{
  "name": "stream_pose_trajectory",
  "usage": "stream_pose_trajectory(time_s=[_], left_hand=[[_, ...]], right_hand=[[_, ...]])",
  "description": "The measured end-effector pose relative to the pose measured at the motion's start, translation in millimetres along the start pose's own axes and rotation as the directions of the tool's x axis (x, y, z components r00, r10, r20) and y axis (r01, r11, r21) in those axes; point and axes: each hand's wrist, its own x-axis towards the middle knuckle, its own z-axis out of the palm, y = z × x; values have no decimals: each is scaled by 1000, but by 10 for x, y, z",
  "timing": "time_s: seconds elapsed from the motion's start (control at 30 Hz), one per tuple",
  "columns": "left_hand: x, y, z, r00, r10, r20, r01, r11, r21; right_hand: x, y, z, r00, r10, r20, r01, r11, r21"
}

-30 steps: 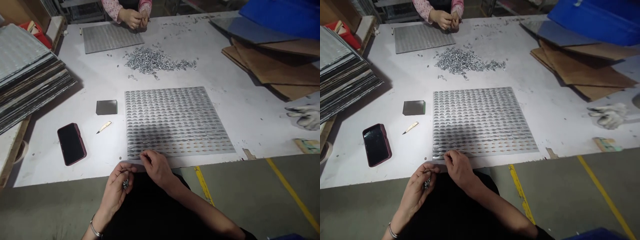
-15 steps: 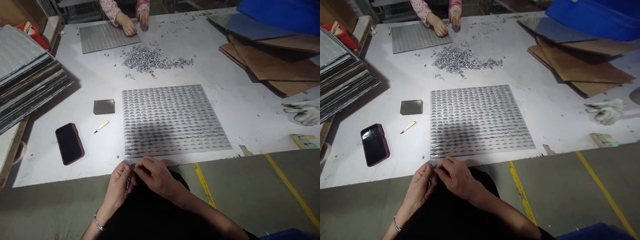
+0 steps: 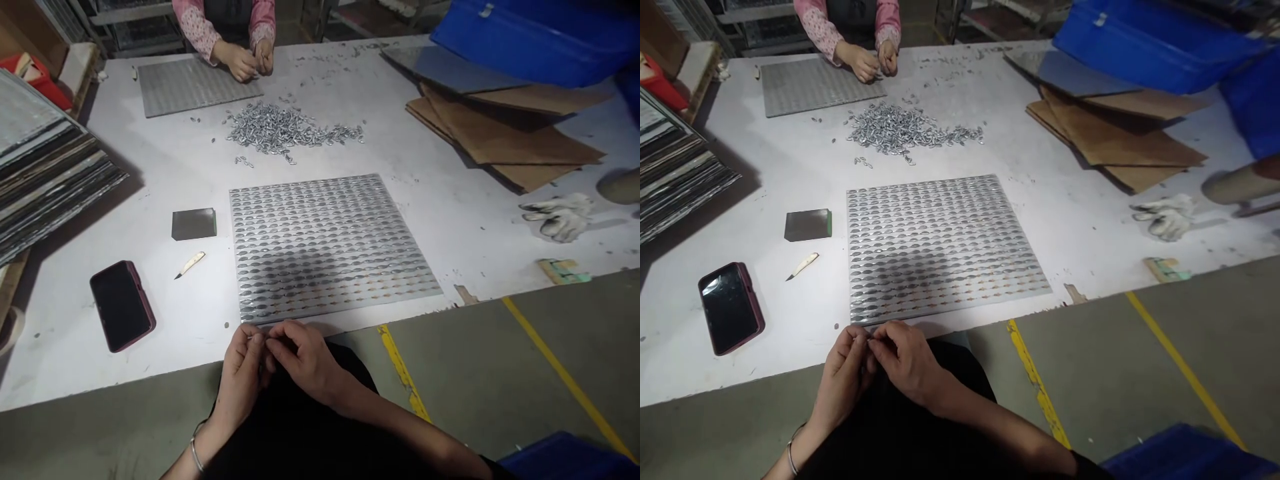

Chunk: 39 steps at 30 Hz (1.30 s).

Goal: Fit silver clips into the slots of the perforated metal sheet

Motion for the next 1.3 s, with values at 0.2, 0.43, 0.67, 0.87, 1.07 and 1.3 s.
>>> stream_pose_trajectory(time_s=[0.2,0.43,0.67,0.87,1.07,1.3], left_hand=[[-14,34,-140,990,-107,95,122,978,-170],[-85,42,-171,965,-219,143,243,953,-181],[-122,37,-142,979,-186,87,202,950,-238],[-130,32,-182,990,-136,40,142,959,-244],[-71,28,-191,985,-155,76,167,965,-203],[-39,-9,-77,984,-145,103,168,949,-266]], right_hand=[[285,129,-63,987,21,-159,-74,940,-334],[407,176,-59,993,84,-83,-117,802,-586],[333,72,-79,995,-97,32,99,827,-553],[371,68,64,978,-126,166,203,755,-624],[367,107,91,987,-142,77,160,807,-568],[68,-15,-136,990,-144,-14,144,984,105]])
